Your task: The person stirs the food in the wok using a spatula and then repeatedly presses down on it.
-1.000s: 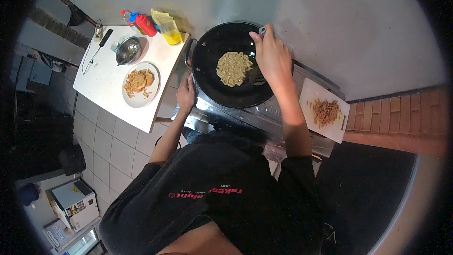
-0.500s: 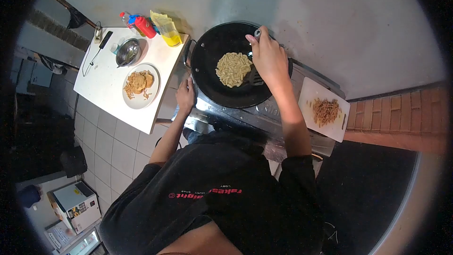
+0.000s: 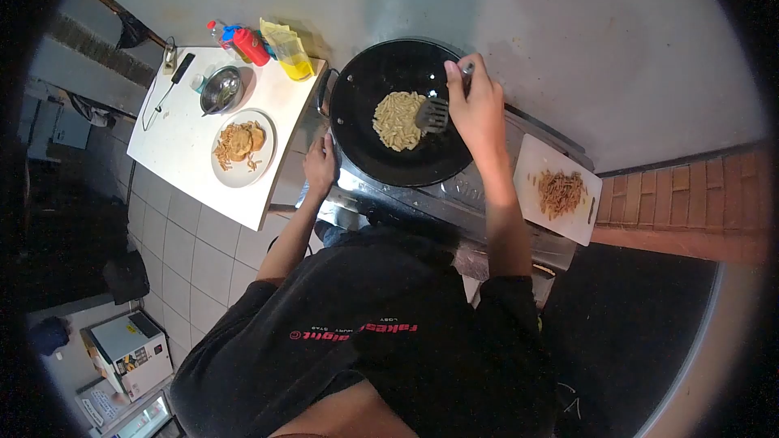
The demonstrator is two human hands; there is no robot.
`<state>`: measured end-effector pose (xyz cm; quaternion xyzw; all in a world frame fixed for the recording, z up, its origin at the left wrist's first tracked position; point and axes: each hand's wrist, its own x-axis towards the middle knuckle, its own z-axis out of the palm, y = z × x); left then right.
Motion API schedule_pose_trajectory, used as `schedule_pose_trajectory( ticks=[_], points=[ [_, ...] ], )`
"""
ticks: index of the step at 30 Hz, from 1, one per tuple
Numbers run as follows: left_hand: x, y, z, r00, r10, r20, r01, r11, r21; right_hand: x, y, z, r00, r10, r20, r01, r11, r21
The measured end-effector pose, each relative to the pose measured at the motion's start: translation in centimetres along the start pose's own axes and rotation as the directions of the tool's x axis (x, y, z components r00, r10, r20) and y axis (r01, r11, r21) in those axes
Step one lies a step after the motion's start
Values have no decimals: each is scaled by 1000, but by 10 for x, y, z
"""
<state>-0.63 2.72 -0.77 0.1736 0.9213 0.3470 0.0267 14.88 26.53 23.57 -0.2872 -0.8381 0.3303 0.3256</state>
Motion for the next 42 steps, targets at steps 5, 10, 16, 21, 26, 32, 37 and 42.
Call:
schedule_pose_trajectory(
  ticks=[5,10,16,21,26,32,37,42],
  points=[
    [0,1,-2,1000,5,1,-5,1000,-10,-16,35,18,983,164,-83,-103,866,490],
    [0,1,0,1000,13,5,-13,1000,0,-42,49,30,965,237,-110,-131,803,582],
    [0,3,-1,1000,13,-11,-13,1000,1,-66,54,47,981,187,-59,-124,828,547],
    [-1,5,-3,1000,-18,12,18,1000,14,-75,45,45,991,119,-54,-79,876,475],
    [-1,1,-2,1000,1,25,-1,1000,0,-82,34,35,999,-26,27,19,973,229],
    [2,-3,1,999,-5,51,5,1000,4,-89,39,34,988,-100,116,70,967,244],
    [2,-5,3,1000,13,24,-14,1000,1,-99,42,33,975,111,195,-174,921,348],
    [0,1,-3,998,-13,57,13,1000,6,-101,25,21,983,-134,123,105,971,214]
  ],
)
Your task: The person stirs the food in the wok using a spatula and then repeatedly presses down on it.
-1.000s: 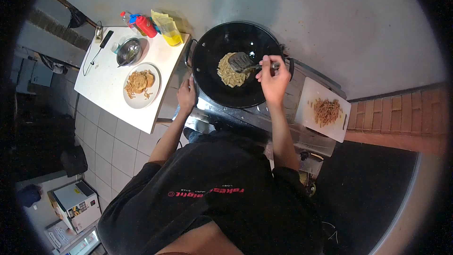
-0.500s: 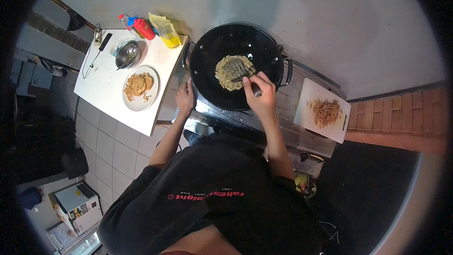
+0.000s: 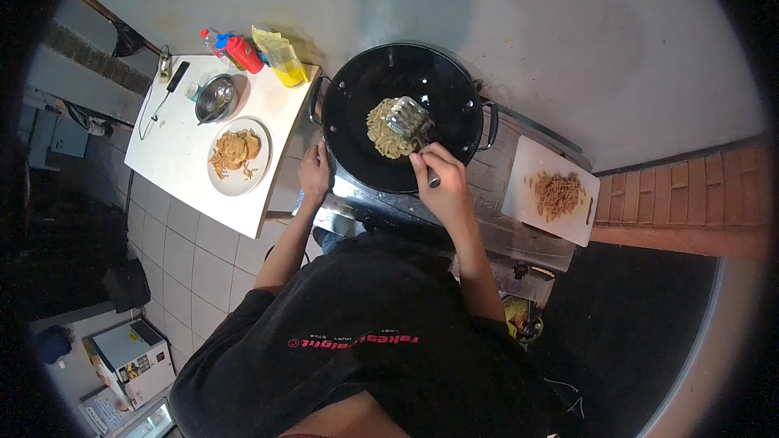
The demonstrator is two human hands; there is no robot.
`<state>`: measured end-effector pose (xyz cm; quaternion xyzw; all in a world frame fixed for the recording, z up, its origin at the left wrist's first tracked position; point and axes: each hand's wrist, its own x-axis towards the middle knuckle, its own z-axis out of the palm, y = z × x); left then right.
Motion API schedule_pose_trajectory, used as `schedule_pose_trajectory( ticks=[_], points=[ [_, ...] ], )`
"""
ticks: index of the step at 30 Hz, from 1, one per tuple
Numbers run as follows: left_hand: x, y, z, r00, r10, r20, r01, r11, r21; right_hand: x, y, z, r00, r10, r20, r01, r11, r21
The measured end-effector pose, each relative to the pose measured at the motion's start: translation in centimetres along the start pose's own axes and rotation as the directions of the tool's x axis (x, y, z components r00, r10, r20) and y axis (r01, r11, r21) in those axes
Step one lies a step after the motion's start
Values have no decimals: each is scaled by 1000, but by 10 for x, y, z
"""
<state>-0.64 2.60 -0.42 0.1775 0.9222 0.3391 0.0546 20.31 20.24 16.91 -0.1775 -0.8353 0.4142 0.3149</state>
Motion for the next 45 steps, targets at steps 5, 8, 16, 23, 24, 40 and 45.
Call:
schedule_pose_trajectory(
  ticks=[5,8,16,23,24,40,45],
  points=[
    [0,1,-1,1000,1,3,-1,1000,-6,-5,-9,-1,989,-119,-89,114,991,-64],
    [0,-2,2,1000,-4,-1,4,1000,-3,-8,-1,2,992,52,-117,-52,999,4],
    [-1,0,-1,998,44,-50,-43,999,13,-5,3,19,986,132,-106,-113,979,171],
    [0,0,1,998,51,-34,-50,999,17,-1,13,24,978,191,-81,-176,971,160],
    [0,-1,2,996,60,-62,-60,998,15,-1,15,24,979,190,-79,-175,971,162],
    [0,2,0,1000,-17,2,17,1000,3,4,22,25,960,279,-14,-269,939,216],
    [0,1,1,999,-6,-36,6,1000,-11,-6,47,38,925,363,-106,-330,912,242]
  ],
)
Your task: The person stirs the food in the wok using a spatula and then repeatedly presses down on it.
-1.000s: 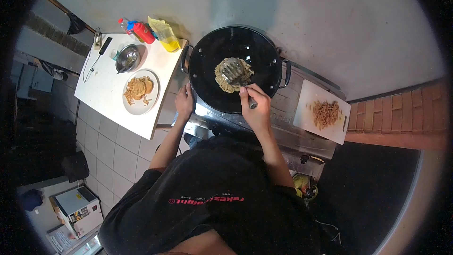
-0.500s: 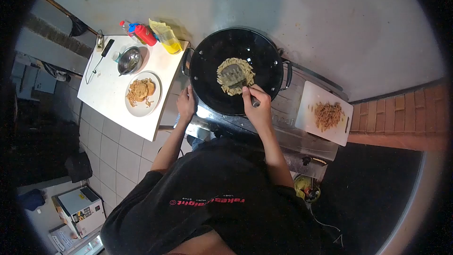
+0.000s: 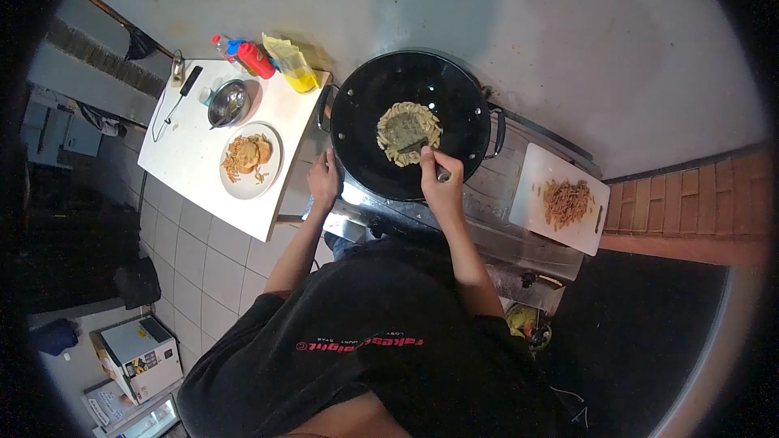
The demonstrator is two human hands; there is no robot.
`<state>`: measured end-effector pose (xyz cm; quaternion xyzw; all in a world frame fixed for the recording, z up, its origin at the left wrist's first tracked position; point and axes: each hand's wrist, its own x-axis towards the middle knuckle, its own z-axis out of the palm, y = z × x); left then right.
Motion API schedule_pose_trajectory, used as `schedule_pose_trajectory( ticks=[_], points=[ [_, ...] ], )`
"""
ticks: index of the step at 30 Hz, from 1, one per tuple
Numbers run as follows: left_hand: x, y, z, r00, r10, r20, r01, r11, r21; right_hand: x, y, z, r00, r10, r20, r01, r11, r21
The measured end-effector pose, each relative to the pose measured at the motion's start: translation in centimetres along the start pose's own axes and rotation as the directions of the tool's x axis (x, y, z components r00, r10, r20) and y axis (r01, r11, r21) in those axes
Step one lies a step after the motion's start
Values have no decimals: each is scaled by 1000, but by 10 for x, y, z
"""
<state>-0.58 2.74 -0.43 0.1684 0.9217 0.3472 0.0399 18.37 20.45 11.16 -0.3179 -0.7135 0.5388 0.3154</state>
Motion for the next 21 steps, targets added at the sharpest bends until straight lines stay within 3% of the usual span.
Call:
schedule_pose_trajectory(
  ticks=[2,15,17,21],
  points=[
    [1,-1,-1,1000,-6,16,6,1000,11,0,-7,-3,999,-21,48,15,994,105],
    [1,-3,0,999,38,19,-38,999,19,-5,-9,8,996,73,-43,-60,970,237],
    [0,-2,1,999,40,7,-40,999,12,-6,-25,8,980,198,8,-179,871,458],
    [0,-1,0,999,31,-19,-31,999,-8,0,-28,3,983,182,20,-160,802,576]
  ],
)
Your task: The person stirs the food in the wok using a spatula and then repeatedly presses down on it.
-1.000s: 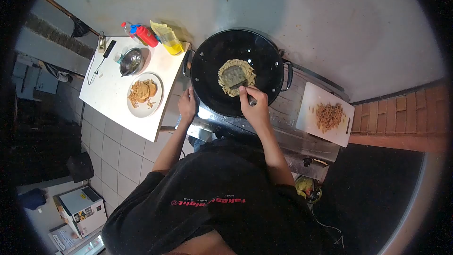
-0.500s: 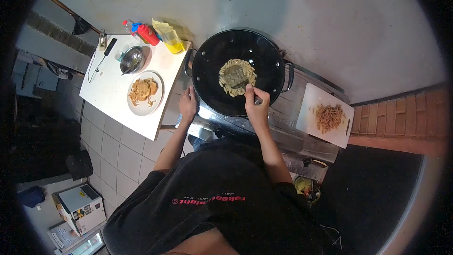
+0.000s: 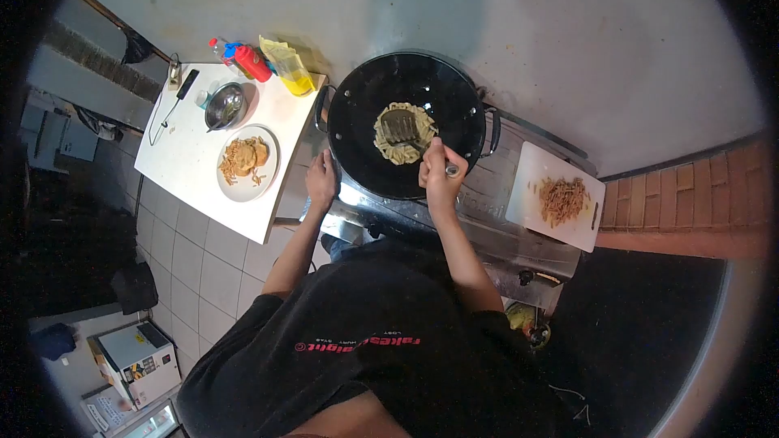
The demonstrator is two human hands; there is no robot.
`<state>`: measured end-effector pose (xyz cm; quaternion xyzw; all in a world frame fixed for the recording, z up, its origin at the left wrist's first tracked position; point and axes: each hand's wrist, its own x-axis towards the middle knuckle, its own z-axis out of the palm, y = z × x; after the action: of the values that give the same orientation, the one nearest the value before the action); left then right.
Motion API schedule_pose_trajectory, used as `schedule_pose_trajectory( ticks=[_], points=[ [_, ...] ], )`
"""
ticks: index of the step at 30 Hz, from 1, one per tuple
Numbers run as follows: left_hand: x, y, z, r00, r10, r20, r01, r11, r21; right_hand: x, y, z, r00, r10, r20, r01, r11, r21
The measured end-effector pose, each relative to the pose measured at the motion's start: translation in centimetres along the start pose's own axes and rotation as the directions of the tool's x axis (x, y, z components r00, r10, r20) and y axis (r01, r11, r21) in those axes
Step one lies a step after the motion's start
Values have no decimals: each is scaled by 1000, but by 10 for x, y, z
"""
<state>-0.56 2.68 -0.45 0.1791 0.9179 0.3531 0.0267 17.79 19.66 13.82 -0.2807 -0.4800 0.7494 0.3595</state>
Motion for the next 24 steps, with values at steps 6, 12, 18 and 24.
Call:
schedule_pose_trajectory(
  ticks=[6,12,18,24],
  points=[
    [1,-1,-1,998,-40,50,39,999,22,4,-16,-3,999,8,46,-11,997,70],
    [2,-6,4,999,-24,22,23,999,25,6,-17,1,997,-39,60,41,999,-29],
    [2,-4,3,998,-41,46,40,999,26,10,-1,1,994,-63,89,75,988,-138],
    [1,0,0,999,-14,30,13,1000,18,16,26,-11,984,-113,135,152,932,-328]
  ],
)
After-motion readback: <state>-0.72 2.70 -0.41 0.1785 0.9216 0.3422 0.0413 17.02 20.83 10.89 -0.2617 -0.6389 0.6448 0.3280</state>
